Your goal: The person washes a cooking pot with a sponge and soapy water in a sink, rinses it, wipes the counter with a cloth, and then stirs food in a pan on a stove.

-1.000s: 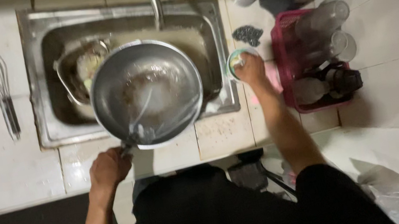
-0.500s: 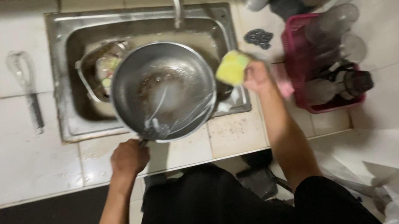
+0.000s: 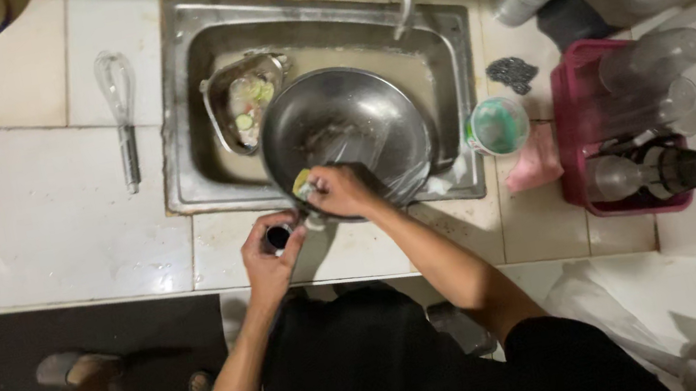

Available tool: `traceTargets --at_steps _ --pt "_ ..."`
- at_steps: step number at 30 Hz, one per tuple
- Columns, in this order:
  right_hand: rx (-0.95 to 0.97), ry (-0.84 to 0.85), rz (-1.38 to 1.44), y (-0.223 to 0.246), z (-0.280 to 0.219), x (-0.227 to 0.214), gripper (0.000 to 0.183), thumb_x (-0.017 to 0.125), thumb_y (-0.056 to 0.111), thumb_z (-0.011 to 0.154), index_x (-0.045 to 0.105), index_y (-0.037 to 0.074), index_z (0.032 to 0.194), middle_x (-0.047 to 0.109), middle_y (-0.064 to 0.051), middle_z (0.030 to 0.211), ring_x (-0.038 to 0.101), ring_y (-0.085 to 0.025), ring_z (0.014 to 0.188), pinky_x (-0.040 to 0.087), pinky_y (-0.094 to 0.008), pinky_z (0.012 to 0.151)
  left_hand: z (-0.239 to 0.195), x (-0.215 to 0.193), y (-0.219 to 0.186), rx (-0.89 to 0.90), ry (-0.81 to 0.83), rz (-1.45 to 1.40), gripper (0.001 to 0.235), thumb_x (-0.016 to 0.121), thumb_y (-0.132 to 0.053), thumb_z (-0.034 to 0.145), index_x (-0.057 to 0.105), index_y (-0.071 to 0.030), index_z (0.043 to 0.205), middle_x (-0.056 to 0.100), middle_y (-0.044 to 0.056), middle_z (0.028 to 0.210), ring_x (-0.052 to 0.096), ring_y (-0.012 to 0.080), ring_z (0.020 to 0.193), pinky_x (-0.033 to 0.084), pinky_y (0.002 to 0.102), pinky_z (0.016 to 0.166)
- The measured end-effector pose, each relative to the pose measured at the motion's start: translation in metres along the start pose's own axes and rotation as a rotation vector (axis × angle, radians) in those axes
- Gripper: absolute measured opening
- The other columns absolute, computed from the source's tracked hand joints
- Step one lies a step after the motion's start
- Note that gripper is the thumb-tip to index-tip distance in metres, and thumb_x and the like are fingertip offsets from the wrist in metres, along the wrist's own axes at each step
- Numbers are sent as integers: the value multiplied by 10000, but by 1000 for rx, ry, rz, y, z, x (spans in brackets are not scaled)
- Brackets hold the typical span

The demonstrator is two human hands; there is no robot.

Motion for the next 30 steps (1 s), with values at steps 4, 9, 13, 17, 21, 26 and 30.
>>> traceTargets --at_steps 4,9,13,17,21,26,30 --pt "-26 -17 95 -17 19 16 232 756 199 850 667 76 1026 726 -96 841 721 -213 739 563 -355 693 5 18 39 152 -176 -22 220 806 -27 874 605 -31 964 678 27 1027 626 101 962 513 265 898" --pt "-96 99 98 -33 27 11 287 782 140 795 644 43 1027 683 -115 815 651 -185 717 541 -348 669 19 34 65 42 -236 89 255 827 -78 914 600 -46 802 565 -2 746 490 84 695 437 241 650" --pt "-249 259 229 -22 18 4 313 771 107 766 653 58 1052 712 -73 863 674 -137 791 558 -328 686 27 21 65 150 -37 86 262 790 -87 890 594 -39 724 568 1 664 497 81 613 421 258 570" --pt "-280 252 256 2 31 26 295 733 106 786 617 79 1056 667 -80 848 666 -167 779 568 -338 678 16 -3 60 121 71 65 262 754 -79 871 584 -50 674 583 -3 602 504 82 546 405 270 520" --pt "-350 -104 -26 14 98 32 217 723 101 803 622 68 992 686 -155 847 681 -322 769 558 -443 700 8 -31 55 111 100 104 253 737 -103 840 571 -54 656 568 2 597 492 89 538 388 277 525" --pt "-89 -744 -183 12 124 18 330 772 116 790 567 20 1030 652 -220 973 655 -421 841 541 -493 717 12 -44 47 59 111 46 252 729 -140 814 556 -45 658 556 1 599 476 86 552 364 272 517" --pt "-441 -37 223 53 87 52 265 695 114 851 615 101 1104 735 -144 972 760 -312 890 600 -428 771 23 -50 45 9 155 -89 197 676 -111 793 526 -44 685 537 -2 619 472 81 553 369 259 511"
Point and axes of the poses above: each hand's wrist, its own z-axis towards the middle knuckle, its own x-axis out of the palm, y = z × x, the point moved 1 cm from there along z, towards the middle knuckle
